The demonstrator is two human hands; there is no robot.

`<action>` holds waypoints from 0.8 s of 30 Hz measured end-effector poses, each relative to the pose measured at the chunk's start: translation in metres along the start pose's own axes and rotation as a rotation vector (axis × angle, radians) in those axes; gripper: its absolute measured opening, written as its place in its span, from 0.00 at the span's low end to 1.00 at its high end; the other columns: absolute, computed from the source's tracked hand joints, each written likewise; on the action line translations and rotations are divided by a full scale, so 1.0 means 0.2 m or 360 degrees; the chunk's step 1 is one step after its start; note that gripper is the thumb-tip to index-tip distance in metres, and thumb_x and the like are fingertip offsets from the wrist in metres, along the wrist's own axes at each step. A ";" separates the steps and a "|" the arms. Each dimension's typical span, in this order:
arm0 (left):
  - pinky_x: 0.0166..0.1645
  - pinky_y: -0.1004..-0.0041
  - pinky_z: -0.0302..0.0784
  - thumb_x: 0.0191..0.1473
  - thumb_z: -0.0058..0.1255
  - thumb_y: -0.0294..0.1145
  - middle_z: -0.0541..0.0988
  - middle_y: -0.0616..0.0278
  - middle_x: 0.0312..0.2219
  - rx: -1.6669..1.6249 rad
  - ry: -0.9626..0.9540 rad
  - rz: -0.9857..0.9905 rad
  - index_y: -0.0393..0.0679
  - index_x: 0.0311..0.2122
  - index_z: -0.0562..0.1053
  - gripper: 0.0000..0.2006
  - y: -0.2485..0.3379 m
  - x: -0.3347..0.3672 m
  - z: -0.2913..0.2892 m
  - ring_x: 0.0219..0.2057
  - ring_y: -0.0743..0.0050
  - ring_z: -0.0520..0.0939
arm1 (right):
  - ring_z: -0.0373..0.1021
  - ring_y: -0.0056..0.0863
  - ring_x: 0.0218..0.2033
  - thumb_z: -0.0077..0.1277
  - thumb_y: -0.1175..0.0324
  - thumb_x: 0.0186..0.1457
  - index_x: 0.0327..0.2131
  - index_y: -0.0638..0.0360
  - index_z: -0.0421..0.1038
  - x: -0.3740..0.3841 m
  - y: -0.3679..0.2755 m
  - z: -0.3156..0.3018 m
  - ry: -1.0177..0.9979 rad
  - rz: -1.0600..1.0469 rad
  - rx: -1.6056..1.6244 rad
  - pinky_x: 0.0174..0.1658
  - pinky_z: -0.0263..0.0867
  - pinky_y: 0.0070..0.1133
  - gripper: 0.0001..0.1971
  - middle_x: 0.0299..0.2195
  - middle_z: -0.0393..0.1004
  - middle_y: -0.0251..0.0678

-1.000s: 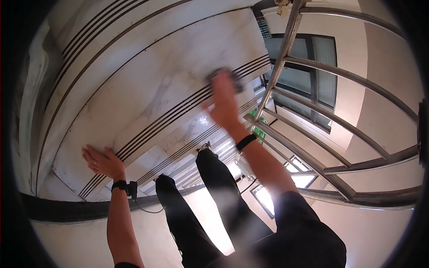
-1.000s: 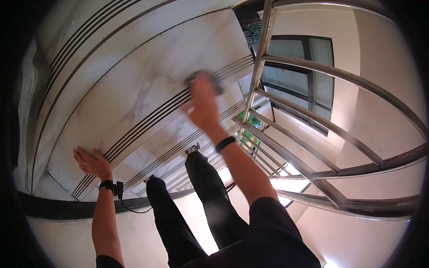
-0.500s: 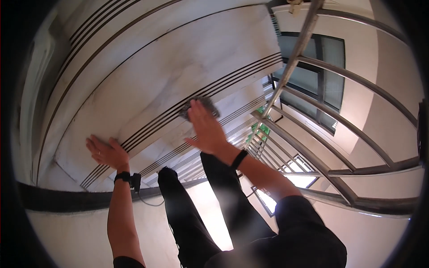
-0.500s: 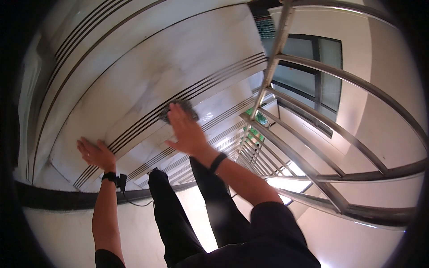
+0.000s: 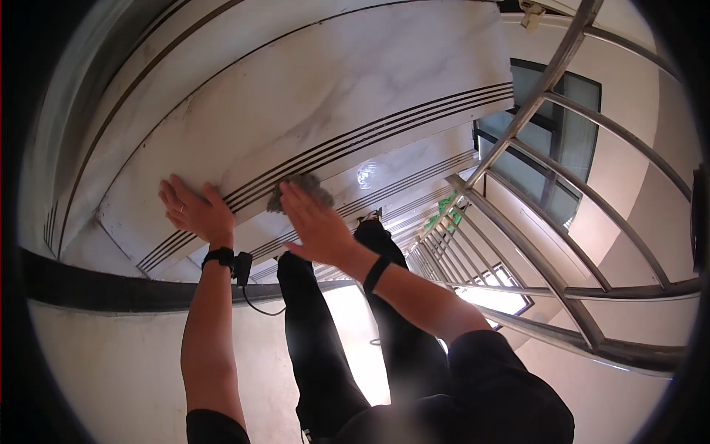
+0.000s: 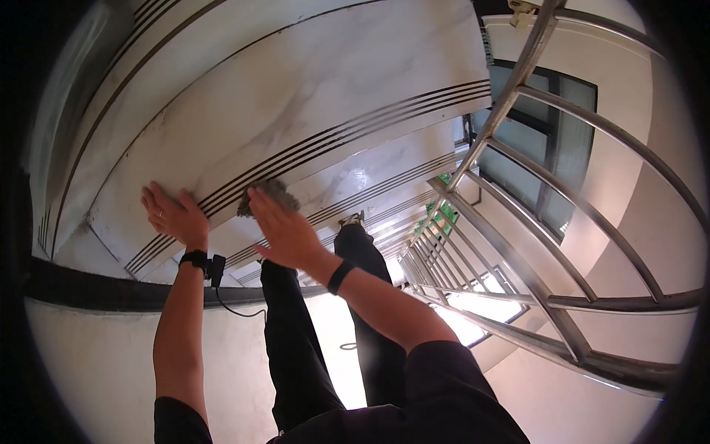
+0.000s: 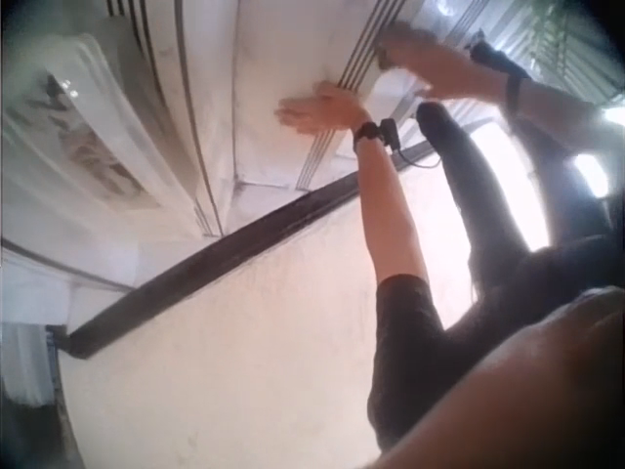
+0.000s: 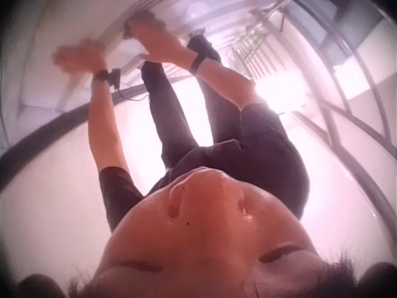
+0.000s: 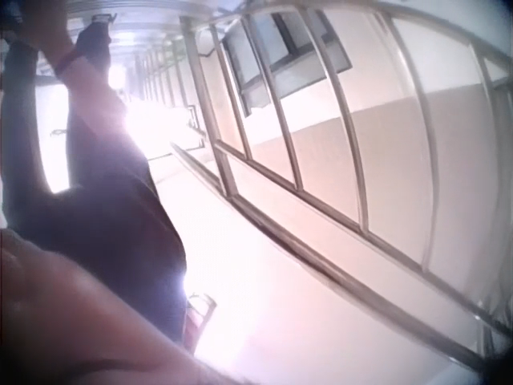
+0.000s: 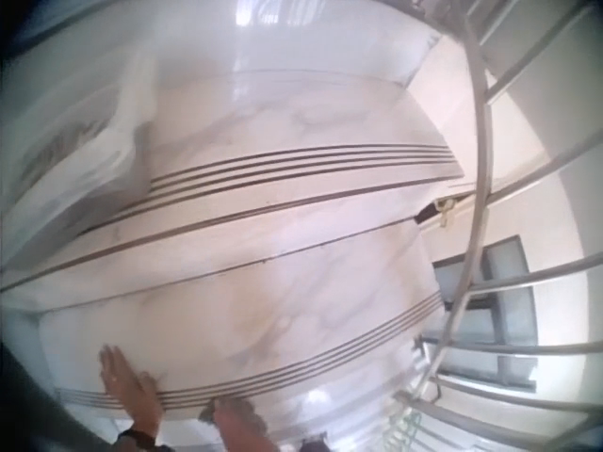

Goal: The person cleans a marble staircase using a cloth and a scrub pad. The person wipes the stairs and the side wall with the cloth dipped in a container of water and scrubs specific areas with the scrub pad before rinsing the cloth.

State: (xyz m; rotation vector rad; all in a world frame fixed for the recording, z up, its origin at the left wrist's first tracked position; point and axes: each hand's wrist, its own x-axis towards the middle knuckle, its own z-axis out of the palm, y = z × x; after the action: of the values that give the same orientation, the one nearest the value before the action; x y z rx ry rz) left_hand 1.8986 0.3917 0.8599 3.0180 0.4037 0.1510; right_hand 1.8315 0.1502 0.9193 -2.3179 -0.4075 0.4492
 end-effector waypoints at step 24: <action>0.69 0.40 0.46 0.64 0.46 0.38 0.60 0.57 0.69 -0.0215 0.0138 -0.0169 0.49 0.66 0.64 0.26 -0.03 -0.03 -0.03 0.72 0.51 0.55 | 0.44 0.46 0.74 0.58 0.50 0.55 0.68 0.70 0.53 0.11 0.17 0.02 -0.0037 0.0002 -0.0559 0.73 0.45 0.36 0.46 0.72 0.48 0.51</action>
State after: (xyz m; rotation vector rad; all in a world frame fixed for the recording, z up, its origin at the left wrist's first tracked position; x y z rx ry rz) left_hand 1.8905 0.3961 0.8648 2.8573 0.5368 0.2897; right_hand 1.8541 0.1382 0.8891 -2.6531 -0.5316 0.4330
